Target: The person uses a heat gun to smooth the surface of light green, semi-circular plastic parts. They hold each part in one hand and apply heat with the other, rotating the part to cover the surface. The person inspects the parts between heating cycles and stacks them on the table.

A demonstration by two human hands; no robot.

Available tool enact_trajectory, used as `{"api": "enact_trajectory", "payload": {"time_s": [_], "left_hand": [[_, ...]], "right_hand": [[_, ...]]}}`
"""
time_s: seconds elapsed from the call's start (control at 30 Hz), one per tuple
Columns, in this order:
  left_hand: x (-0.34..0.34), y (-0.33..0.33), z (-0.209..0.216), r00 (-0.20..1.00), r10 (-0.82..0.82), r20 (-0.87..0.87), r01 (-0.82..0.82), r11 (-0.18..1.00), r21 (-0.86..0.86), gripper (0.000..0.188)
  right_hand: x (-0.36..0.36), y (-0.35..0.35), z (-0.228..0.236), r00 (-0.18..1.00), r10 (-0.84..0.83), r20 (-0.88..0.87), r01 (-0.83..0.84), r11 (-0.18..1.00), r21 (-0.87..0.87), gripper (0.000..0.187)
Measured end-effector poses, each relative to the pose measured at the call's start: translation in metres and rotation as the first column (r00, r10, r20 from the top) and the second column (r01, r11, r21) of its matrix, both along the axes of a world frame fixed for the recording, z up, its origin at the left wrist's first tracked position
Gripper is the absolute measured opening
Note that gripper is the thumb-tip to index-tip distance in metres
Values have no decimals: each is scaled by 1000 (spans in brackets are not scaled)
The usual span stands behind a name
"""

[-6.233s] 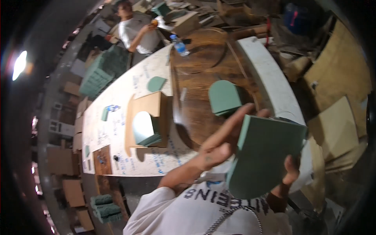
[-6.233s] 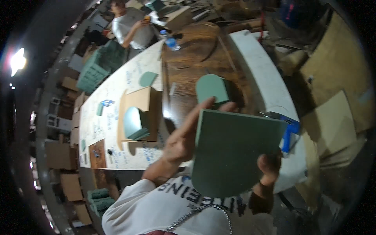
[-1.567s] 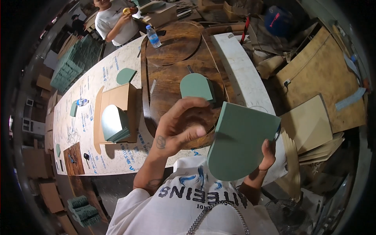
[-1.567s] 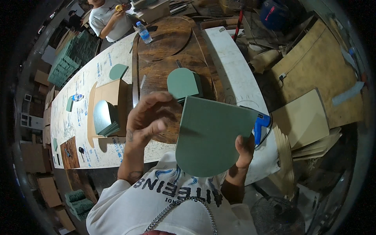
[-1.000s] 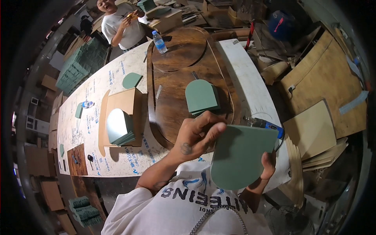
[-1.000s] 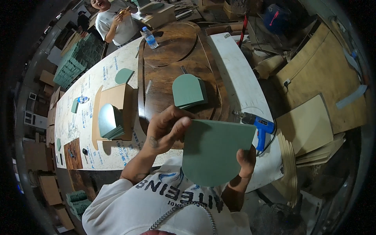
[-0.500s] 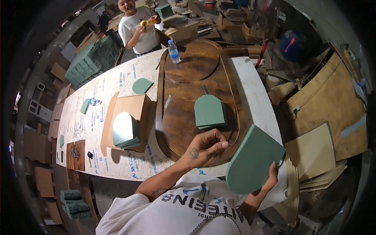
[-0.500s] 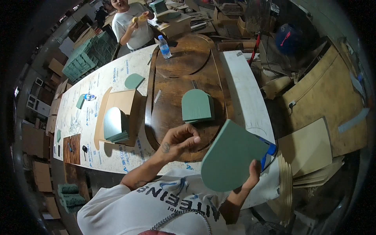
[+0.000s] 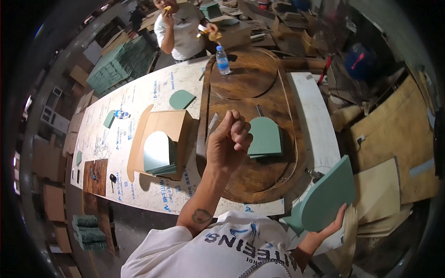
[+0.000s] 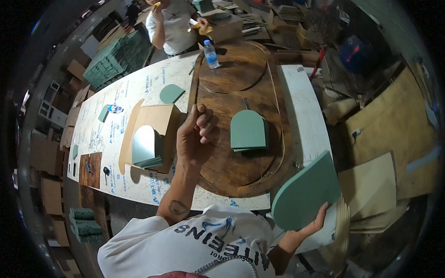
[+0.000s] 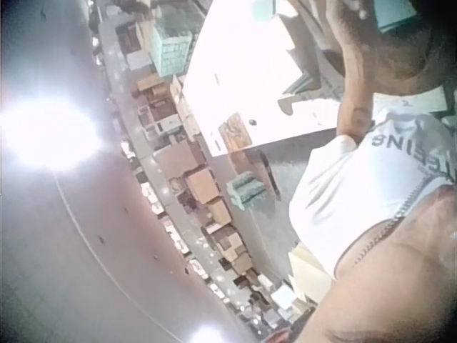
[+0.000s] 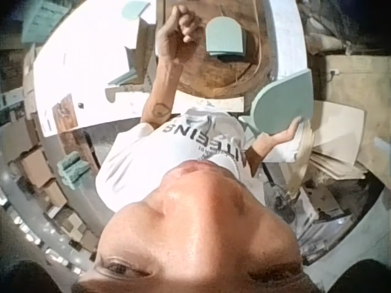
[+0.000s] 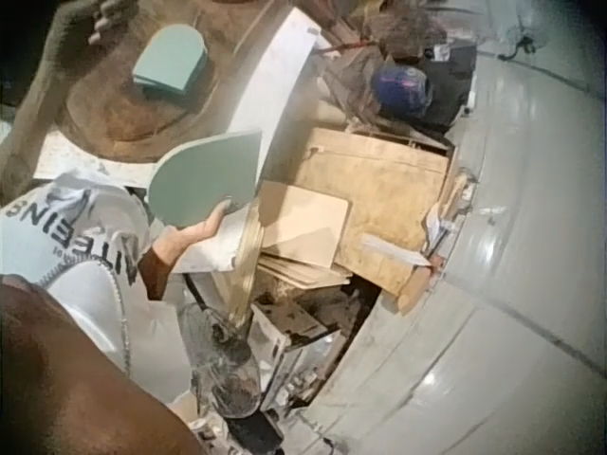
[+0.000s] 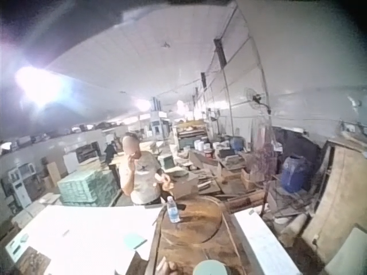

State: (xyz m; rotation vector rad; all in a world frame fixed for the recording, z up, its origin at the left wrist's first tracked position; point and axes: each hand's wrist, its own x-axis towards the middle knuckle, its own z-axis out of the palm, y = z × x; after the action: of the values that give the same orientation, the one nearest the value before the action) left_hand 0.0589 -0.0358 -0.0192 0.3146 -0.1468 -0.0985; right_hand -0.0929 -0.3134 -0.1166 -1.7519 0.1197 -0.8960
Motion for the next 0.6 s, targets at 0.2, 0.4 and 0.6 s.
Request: {"api": "enact_trajectory", "payload": {"time_s": [0.2,0.4,0.6], "left_hand": [[27,31,8,994,106,1,-105,984,-141,18],[32,42,-1,992,123,8,-118,968,-222,15],[31,48,0,991,137,-7,-134,959,-251,14]], "right_hand": [[4,6,-1,999,0,-49,3,998,57,62],[12,5,-6,996,-29,-82,41,988,148,63],[22,6,14,979,-52,-196,164,773,613,44]]}}
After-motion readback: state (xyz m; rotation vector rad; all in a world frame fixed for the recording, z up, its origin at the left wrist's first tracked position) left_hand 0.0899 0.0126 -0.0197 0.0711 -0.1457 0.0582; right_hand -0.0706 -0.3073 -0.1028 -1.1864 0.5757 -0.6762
